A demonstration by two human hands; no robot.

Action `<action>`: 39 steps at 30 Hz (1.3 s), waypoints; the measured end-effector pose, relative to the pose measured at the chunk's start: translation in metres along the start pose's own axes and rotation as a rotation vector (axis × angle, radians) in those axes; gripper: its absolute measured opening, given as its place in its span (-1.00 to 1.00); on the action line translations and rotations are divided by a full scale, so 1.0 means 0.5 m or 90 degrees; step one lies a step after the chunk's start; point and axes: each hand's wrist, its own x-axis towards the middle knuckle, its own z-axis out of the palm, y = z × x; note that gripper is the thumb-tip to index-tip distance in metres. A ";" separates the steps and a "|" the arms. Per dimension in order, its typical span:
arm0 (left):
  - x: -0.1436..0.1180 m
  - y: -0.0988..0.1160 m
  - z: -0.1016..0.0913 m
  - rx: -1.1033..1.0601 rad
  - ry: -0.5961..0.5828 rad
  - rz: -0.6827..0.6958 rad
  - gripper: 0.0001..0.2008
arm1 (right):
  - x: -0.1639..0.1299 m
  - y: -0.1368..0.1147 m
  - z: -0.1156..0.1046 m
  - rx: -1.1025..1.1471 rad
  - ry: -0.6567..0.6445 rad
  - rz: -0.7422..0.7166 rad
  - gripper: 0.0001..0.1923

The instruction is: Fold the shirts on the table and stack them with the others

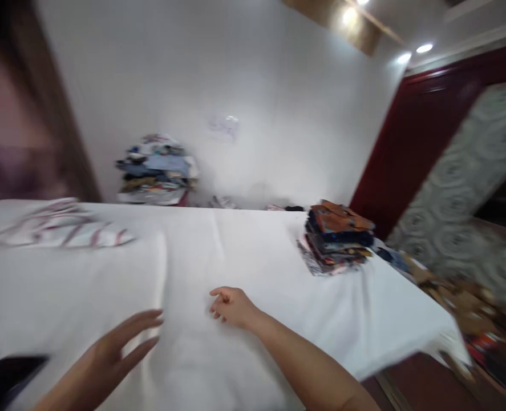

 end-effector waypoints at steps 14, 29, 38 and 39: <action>0.216 -0.242 -0.276 0.307 0.072 -0.301 -0.74 | 0.087 0.115 0.128 -0.502 0.082 -0.428 -0.51; 0.441 -0.392 -0.241 0.320 0.077 -0.413 -0.56 | 0.112 0.102 0.128 -0.592 0.172 -0.666 -0.31; 0.460 -0.115 -0.260 0.291 0.143 -0.139 -0.74 | 0.090 0.111 0.124 -0.234 0.093 -0.293 -0.30; 0.445 -0.065 -0.236 0.266 0.110 -0.072 -0.74 | 0.094 0.107 0.122 -0.139 0.101 -0.256 -0.29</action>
